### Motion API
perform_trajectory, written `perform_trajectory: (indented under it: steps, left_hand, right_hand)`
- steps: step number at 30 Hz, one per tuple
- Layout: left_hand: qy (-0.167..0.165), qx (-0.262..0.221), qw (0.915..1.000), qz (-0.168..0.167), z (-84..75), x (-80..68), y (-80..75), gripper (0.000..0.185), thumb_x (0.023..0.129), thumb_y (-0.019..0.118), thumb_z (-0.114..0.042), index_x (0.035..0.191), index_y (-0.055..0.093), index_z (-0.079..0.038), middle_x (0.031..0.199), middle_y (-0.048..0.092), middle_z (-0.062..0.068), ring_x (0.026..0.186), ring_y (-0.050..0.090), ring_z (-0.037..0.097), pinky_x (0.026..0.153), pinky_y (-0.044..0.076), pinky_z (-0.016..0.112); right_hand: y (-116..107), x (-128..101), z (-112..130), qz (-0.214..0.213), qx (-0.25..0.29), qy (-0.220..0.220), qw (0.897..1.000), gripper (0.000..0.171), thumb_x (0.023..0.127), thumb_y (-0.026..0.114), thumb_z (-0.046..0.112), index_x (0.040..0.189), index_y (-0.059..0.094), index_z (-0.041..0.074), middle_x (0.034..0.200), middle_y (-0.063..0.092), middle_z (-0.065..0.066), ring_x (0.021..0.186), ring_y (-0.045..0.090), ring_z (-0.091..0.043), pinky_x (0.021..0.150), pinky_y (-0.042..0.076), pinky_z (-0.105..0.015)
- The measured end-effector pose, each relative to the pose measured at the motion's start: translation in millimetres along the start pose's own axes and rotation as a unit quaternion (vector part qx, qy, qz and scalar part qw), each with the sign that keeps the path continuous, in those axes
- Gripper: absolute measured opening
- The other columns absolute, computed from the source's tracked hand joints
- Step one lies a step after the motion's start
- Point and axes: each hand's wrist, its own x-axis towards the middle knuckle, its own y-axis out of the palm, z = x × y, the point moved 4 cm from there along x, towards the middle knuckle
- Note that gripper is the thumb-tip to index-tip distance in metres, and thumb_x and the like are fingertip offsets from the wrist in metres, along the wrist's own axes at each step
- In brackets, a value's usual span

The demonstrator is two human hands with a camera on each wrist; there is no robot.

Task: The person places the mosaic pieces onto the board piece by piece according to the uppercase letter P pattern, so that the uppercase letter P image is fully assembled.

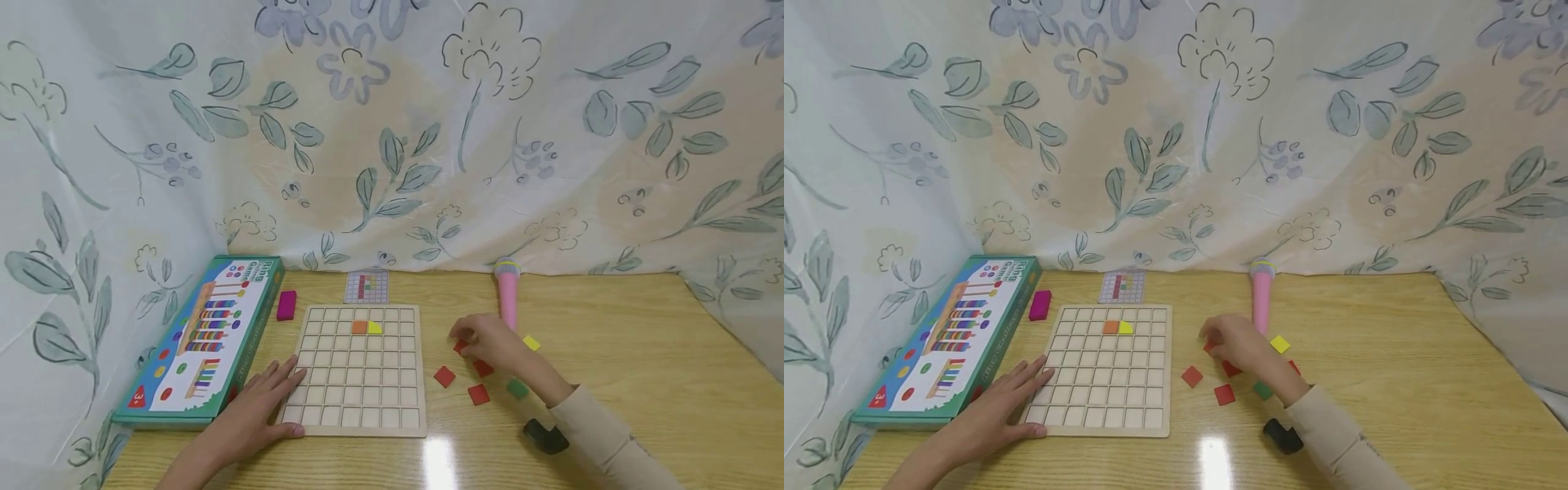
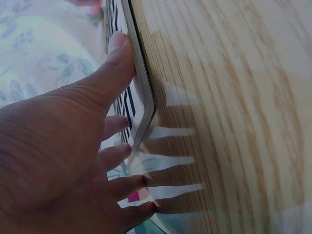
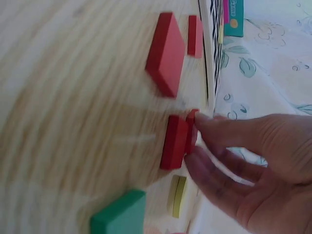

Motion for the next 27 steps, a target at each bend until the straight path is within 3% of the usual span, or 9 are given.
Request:
perform_trajectory:
  steps: [4, 8, 21, 27]
  left_hand:
    - [0.001, -0.001, 1.0000, -0.001, 0.4, -0.2, 0.5, 0.091, 0.079, 0.066, -0.063, 0.150, 0.041, -0.013, 0.161, 0.025, 0.011, 0.145, 0.019, 0.045, 0.113, 0.019, 0.066]
    - [0.001, -0.002, 1.0000, -0.002, 0.4, -0.4, 0.9, 0.091, 0.079, 0.067, -0.063, 0.150, 0.041, -0.013, 0.161, 0.025, 0.011, 0.145, 0.019, 0.045, 0.113, 0.019, 0.066]
    - [-0.002, 0.001, 1.0000, -0.003, 0.9, -0.3, 1.1, 0.091, 0.079, 0.066, -0.064, 0.150, 0.042, -0.013, 0.160, 0.025, 0.011, 0.145, 0.018, 0.045, 0.113, 0.019, 0.065]
    - [0.003, -0.001, 1.0000, -0.003, 1.4, -0.4, 1.4, 0.090, 0.079, 0.067, -0.063, 0.150, 0.042, -0.012, 0.160, 0.025, 0.011, 0.145, 0.019, 0.045, 0.113, 0.019, 0.065]
  right_hand:
    - [0.3, -0.4, 0.5, -0.012, 0.001, 0.047, 0.999, 0.026, 0.077, 0.080, -0.001, 0.101, 0.071, 0.004, 0.087, 0.067, 0.000, 0.083, 0.060, -0.017, 0.076, 0.054, -0.034]
    - [0.2, 0.4, 2.6, -0.007, -0.001, 0.067, 0.998, 0.026, 0.077, 0.079, -0.001, 0.101, 0.071, 0.004, 0.084, 0.066, 0.000, 0.080, 0.059, -0.015, 0.073, 0.053, -0.032]
    - [3.3, 6.4, 6.5, 0.016, -0.017, 0.072, 0.997, 0.030, 0.076, 0.077, -0.007, 0.103, 0.072, 0.007, 0.088, 0.066, 0.001, 0.084, 0.059, -0.017, 0.076, 0.054, -0.034]
    - [3.9, 10.7, 11.0, 0.009, -0.020, 0.039, 0.999, 0.031, 0.076, 0.073, -0.011, 0.102, 0.072, 0.005, 0.085, 0.065, 0.000, 0.079, 0.058, -0.017, 0.067, 0.052, -0.028]
